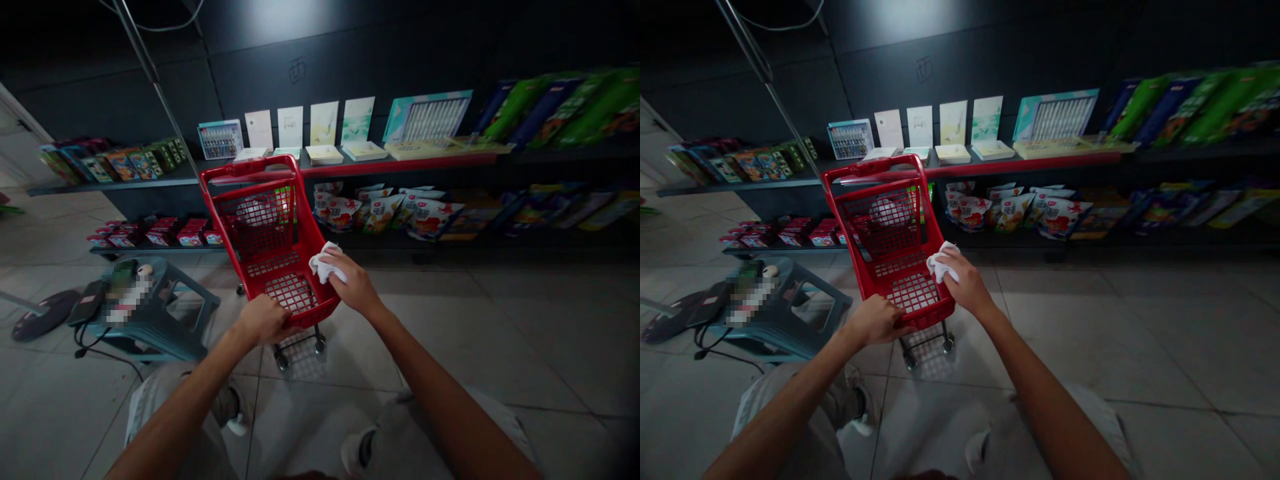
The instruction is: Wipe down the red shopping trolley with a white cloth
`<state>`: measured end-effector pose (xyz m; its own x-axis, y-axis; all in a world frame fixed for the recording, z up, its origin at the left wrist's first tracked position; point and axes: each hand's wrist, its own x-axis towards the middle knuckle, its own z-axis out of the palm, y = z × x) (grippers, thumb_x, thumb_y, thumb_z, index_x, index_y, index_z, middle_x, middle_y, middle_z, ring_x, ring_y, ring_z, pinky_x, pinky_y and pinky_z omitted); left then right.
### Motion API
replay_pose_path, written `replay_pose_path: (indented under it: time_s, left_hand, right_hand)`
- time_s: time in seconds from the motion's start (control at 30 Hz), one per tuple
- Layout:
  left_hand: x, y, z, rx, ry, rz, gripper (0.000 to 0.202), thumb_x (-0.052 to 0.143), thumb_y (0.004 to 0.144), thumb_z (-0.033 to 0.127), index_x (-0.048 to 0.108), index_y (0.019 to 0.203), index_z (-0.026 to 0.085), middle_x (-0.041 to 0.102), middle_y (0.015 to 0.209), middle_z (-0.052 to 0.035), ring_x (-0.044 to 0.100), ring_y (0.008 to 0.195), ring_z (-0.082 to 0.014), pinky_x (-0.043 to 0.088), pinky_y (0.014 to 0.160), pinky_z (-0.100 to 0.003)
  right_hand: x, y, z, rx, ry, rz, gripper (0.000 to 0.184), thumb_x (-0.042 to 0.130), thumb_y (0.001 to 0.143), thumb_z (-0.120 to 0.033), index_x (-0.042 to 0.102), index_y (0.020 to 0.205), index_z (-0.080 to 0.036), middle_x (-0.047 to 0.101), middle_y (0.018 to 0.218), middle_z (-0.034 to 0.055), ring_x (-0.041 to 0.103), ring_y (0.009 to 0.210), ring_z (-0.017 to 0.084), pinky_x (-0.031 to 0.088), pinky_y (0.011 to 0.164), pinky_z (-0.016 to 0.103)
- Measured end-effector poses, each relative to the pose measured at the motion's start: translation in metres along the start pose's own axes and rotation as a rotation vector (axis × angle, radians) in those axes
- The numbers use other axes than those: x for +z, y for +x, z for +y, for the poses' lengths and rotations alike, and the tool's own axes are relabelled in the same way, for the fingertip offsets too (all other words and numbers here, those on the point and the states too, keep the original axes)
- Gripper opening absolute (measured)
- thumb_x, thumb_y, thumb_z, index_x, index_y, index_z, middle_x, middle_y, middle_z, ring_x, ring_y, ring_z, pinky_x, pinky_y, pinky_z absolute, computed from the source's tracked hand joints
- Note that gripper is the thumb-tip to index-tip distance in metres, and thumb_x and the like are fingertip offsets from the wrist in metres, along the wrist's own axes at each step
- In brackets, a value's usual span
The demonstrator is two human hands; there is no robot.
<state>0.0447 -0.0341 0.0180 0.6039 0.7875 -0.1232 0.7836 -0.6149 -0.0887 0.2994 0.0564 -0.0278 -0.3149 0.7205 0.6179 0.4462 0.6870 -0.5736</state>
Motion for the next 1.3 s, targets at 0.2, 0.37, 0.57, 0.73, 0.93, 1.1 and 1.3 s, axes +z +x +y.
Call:
replay_pose_path:
  time_s: [0.2, 0.37, 0.57, 0.73, 0.93, 1.1, 1.3]
  left_hand:
    - [0.003, -0.012, -0.005, 0.053, -0.001, 0.076, 0.055, 0.054, 0.096, 0.063, 0.078, 0.077, 0.018, 0.075, 0.069, -0.0126, 0.074, 0.069, -0.0255, 0.049, 0.063, -0.033]
    - [0.002, -0.019, -0.002, 0.093, -0.013, 0.072, 0.045, 0.059, 0.094, 0.056, 0.076, 0.075, 0.019, 0.074, 0.067, -0.0099, 0.073, 0.066, -0.0236, 0.046, 0.06, -0.031]
    - [0.002, -0.019, 0.005, 0.135, -0.062, 0.099, 0.045, 0.06, 0.092, 0.057, 0.075, 0.071, 0.02, 0.073, 0.066, -0.0092, 0.072, 0.065, -0.0234, 0.045, 0.058, -0.032]
    - [-0.002, -0.02, 0.006, 0.146, -0.104, 0.097, 0.039, 0.065, 0.087, 0.057, 0.077, 0.074, 0.021, 0.073, 0.067, -0.0092, 0.072, 0.068, -0.024, 0.05, 0.062, -0.033]
    - [-0.007, -0.023, 0.014, 0.192, -0.181, 0.119, 0.039, 0.068, 0.084, 0.06, 0.079, 0.08, 0.023, 0.074, 0.07, -0.0106, 0.074, 0.08, -0.0269, 0.054, 0.073, -0.035]
    - [-0.017, -0.026, 0.025, 0.21, -0.265, 0.095, 0.042, 0.058, 0.094, 0.057, 0.08, 0.089, 0.021, 0.078, 0.088, -0.012, 0.075, 0.094, -0.0268, 0.056, 0.092, -0.04]
    - [-0.017, 0.001, -0.03, -0.311, -0.442, 0.713, 0.064, 0.061, 0.095, 0.04, 0.048, 0.156, 0.022, 0.031, 0.171, -0.0143, 0.024, 0.16, -0.0335, 0.016, 0.131, -0.058]
  right_hand:
    - [0.004, 0.022, 0.008, 0.054, 0.083, 0.079, 0.041, 0.052, 0.091, -0.017, 0.072, 0.126, -0.022, 0.066, 0.142, 0.0087, 0.057, 0.14, 0.023, 0.04, 0.124, 0.044]
    - [0.006, 0.04, 0.021, 0.071, -0.021, 0.038, 0.043, 0.049, 0.09, -0.016, 0.074, 0.125, -0.023, 0.067, 0.141, 0.0081, 0.056, 0.14, 0.024, 0.04, 0.124, 0.046]
    - [0.008, 0.067, 0.053, 0.118, -0.173, 0.012, 0.052, 0.05, 0.082, -0.009, 0.073, 0.127, -0.019, 0.062, 0.147, 0.0093, 0.05, 0.146, 0.026, 0.035, 0.127, 0.047]
    - [0.002, 0.12, 0.074, 0.134, -0.331, -0.006, 0.048, 0.048, 0.08, -0.004, 0.073, 0.12, -0.015, 0.06, 0.146, 0.0136, 0.041, 0.15, 0.028, 0.034, 0.128, 0.049]
    - [-0.002, 0.171, 0.095, 0.211, -0.404, 0.081, 0.046, 0.042, 0.087, -0.004, 0.07, 0.122, -0.01, 0.05, 0.157, 0.0179, 0.031, 0.156, 0.029, 0.032, 0.128, 0.05]
    - [0.001, 0.163, 0.102, 0.203, -0.4, 0.116, 0.045, 0.041, 0.089, -0.006, 0.07, 0.123, -0.013, 0.047, 0.161, 0.0134, 0.026, 0.159, 0.027, 0.031, 0.128, 0.051]
    - [-0.003, 0.151, 0.08, 0.221, -0.456, 0.076, 0.046, 0.041, 0.088, -0.003, 0.069, 0.123, -0.01, 0.045, 0.163, 0.0159, 0.023, 0.161, 0.025, 0.028, 0.13, 0.046]
